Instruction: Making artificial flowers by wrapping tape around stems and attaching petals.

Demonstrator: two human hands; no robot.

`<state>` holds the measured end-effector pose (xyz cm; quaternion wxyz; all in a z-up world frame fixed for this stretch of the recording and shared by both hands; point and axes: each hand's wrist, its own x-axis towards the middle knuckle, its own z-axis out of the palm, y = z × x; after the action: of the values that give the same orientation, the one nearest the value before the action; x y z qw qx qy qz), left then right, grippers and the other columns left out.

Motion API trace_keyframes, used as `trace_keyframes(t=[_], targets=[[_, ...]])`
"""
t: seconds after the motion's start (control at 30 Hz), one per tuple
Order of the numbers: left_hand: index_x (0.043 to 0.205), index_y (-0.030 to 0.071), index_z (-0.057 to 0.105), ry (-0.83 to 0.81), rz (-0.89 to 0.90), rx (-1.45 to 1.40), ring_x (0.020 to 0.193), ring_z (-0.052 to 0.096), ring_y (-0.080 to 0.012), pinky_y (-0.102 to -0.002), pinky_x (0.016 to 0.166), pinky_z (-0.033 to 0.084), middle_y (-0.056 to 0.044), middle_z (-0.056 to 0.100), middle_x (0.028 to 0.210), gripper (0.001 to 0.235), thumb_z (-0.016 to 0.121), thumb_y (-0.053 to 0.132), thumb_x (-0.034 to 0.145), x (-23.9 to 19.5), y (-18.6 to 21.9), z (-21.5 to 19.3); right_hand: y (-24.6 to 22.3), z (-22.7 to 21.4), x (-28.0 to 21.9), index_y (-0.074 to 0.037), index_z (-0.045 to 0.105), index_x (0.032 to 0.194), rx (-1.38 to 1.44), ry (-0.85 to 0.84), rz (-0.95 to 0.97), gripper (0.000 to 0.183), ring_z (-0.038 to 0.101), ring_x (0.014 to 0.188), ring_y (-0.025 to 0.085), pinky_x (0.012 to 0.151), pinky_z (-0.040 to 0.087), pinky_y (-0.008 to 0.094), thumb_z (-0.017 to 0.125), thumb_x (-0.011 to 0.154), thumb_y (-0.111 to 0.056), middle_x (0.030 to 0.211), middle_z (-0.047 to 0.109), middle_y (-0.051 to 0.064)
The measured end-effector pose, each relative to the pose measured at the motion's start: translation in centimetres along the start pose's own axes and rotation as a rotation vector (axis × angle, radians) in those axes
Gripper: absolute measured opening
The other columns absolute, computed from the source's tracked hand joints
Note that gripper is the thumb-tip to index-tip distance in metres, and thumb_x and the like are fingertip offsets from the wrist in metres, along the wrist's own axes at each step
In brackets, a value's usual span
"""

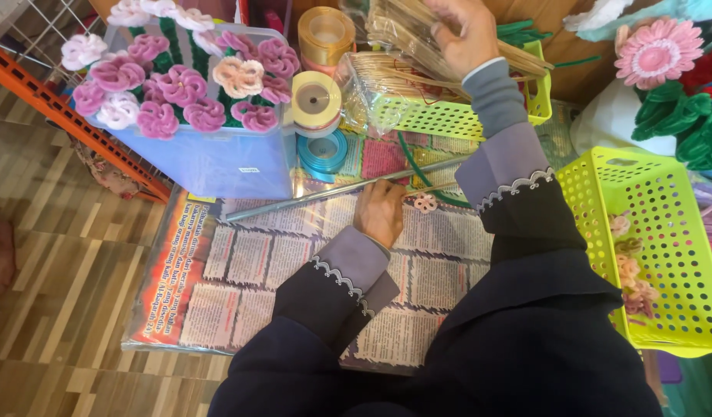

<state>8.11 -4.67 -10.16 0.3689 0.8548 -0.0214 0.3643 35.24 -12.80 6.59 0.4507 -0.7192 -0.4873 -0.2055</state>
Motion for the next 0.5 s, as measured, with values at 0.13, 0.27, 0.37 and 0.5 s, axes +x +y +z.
trace_keyframes(t=[0.13,0.27,0.37,0.5], targets=[[0.100,0.008,0.072,0.002,-0.007,-0.018,0.098,0.060,-0.0343,-0.047,0.084,0.049,-0.011,0.063,0.101,0.016,0.069,0.002,0.086,0.0,0.0,0.2,-2.8,-0.4,-0.5,0.001,0.072,0.124,-0.155,-0.056,-0.090,0.037,0.071,0.109,0.027,0.097,0.056,0.037,0.067,0.090,0.013,0.118,0.074,0.018],[0.100,0.008,0.073,0.000,-0.027,-0.012,0.098,0.060,-0.0340,-0.047,0.084,0.049,-0.011,0.063,0.100,0.016,0.069,0.002,0.086,0.1,0.0,0.2,-4.8,-0.1,-3.9,-0.006,0.079,0.104,-0.110,-0.008,-0.020,0.032,0.068,0.093,0.026,0.083,0.057,0.039,0.059,0.093,0.016,0.100,0.072,0.013],[0.101,0.008,0.073,-0.001,-0.019,-0.010,0.099,0.060,-0.0340,-0.047,0.084,0.049,-0.011,0.063,0.101,0.016,0.069,0.003,0.086,0.1,0.1,0.0,-7.0,0.8,-5.4,-0.005,0.078,0.099,-0.280,-0.211,0.037,0.022,0.070,0.085,0.028,0.075,0.055,0.040,0.066,0.088,0.010,0.091,0.071,0.014],[0.100,0.009,0.073,0.002,-0.029,-0.010,0.097,0.060,-0.0334,-0.047,0.085,0.050,-0.010,0.064,0.101,0.015,0.069,0.003,0.087,0.3,0.1,0.0,-5.9,0.9,-5.8,-0.002,0.074,0.107,-0.283,-0.175,0.092,0.023,0.071,0.098,0.030,0.086,0.057,0.040,0.062,0.091,0.010,0.102,0.072,0.017]])
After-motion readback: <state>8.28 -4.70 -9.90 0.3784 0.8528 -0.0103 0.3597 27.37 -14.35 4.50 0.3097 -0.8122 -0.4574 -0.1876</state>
